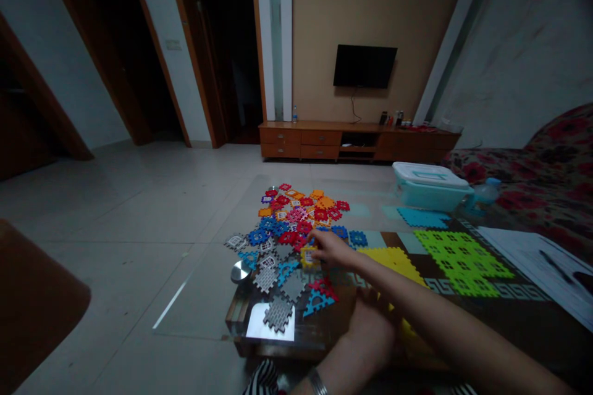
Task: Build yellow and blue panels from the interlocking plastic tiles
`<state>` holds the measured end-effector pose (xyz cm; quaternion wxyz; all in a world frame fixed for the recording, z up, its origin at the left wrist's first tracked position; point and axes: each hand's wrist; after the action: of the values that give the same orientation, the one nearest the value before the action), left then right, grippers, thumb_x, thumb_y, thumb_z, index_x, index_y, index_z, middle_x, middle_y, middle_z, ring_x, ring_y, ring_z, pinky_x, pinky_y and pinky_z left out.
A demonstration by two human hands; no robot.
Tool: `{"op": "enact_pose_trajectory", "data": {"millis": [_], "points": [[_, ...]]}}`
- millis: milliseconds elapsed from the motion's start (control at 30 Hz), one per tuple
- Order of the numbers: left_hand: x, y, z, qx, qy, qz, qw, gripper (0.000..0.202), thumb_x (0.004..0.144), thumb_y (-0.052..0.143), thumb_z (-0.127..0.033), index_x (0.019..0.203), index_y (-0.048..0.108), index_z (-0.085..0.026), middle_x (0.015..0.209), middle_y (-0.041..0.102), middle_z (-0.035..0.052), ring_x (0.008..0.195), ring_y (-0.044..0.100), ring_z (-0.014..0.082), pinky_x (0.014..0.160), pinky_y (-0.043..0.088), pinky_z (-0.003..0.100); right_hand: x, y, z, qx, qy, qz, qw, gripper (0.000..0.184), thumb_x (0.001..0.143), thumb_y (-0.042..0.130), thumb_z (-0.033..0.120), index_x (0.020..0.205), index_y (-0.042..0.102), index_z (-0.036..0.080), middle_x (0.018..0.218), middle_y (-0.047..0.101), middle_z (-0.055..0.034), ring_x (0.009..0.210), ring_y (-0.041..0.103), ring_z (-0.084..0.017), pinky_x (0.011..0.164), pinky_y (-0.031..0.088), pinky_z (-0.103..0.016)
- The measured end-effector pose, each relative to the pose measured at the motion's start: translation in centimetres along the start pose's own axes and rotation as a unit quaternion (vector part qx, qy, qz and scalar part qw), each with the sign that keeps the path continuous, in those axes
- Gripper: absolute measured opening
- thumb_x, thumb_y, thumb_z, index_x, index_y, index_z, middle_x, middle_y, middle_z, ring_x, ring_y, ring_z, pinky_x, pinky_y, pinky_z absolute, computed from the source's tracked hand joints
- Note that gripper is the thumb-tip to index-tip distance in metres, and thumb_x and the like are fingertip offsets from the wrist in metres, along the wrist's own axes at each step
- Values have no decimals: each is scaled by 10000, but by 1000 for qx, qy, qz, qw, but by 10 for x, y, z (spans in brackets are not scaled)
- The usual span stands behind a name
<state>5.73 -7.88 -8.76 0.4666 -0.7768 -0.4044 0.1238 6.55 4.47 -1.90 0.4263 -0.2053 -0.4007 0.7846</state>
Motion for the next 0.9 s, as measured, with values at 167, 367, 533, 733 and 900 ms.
{"op": "enact_pose_trajectory", "data": {"millis": [167,367,533,733,900], "points": [[7,-11,-7,70,-60,73,993,532,782,675,-392,1258,602,-166,1370,489,216,1307,371,426,1111,234,616,-31,-8,-33,229,90,-97,964,615,734,517,73,1332,456,203,851,615,9,670,560,-114,632,489,-256],[15,-30,-8,98,-93,42,990,375,871,570,-407,1167,629,-185,1338,532,165,1327,377,349,1103,250,600,-89,-19,-85,430,184,-191,863,421,729,593,231,1148,561,202,833,689,-17,675,656,-161,674,554,-329],[22,-60,21,126,-175,-33,976,375,856,504,-149,1223,571,-194,1430,447,153,1355,346,340,1078,269,606,-112,-32,-98,436,212,-264,834,363,692,637,393,998,632,197,863,711,-54,799,676,-222,688,540,-339],[29,-64,41,-96,-191,-199,957,335,878,472,-221,1204,552,-214,1254,595,111,1209,513,260,1033,381,485,-114,-42,-89,427,195,-263,843,376,617,722,387,917,625,182,750,653,-30,700,624,-180,620,500,-295],[39,-60,22,-411,-224,-214,857,375,722,669,-358,1040,598,-173,1007,671,81,918,632,218,823,502,358,-123,-34,-86,429,162,-216,862,317,622,752,360,828,586,185,729,616,3,687,602,-151,634,499,-279]]}}
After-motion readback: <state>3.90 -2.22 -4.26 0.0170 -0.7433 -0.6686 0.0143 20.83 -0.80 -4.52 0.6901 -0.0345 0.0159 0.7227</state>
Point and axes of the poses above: each hand's wrist, its own x-axis towards the middle knuckle, its own y-axis out of the palm, z = x × y
